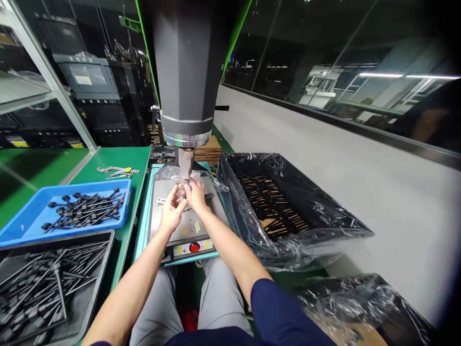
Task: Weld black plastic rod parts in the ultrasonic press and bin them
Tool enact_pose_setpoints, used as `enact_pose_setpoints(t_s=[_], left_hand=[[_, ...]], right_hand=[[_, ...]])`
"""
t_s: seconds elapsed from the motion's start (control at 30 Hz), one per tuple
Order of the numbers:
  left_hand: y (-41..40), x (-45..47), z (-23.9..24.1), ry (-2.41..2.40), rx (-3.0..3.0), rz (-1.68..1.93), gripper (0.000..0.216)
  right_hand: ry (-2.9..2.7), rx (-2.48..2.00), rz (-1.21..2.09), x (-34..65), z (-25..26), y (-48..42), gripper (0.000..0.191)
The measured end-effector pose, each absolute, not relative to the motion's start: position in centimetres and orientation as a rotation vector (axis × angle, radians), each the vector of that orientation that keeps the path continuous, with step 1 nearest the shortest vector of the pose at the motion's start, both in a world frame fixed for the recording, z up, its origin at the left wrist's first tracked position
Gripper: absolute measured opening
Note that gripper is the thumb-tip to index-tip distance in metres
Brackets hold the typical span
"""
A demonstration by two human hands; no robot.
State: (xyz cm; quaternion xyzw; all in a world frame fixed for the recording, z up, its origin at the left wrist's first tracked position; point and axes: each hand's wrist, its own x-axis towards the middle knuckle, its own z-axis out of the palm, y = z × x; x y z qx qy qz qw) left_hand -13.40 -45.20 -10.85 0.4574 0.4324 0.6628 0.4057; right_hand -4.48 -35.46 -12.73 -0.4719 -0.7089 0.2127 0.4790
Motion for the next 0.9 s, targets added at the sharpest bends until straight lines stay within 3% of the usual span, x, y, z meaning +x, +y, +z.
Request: enact_pose_setpoints(t_s=[0.17, 0.3, 0.53, 0.7, 0.9], left_hand=[[-44.5, -14.0, -11.0, 1.131, 1.135, 1.691, 0.077], [-44.6, -14.2, -11.2, 1.187, 1.105, 1.691, 0.073], [-46.4, -13.9, -12.8, 1.318, 1.135, 1.599, 0.064], [-49.4, -13.6, -14.3, 1.372, 1.133, 1.504, 0.069], [-55.0, -12.7, -15.3, 1.2, 1.248, 1.165, 0.041]], right_hand=[[-1.806, -1.079, 0.65, -3.7, -10.7, -33.0, 0.017], [-1.672, -0.968, 0.598, -2.5, -10.1, -35.3, 0.02], [-1.52, -0.918, 1.128, 1.2, -13.0, -45.0, 0.028], [-1.512, -0.83, 1.103, 3.2, -12.6, -49.2, 0.032], [-1.281, -0.737, 1.316, 3.1, -11.1, -49.9, 0.035]])
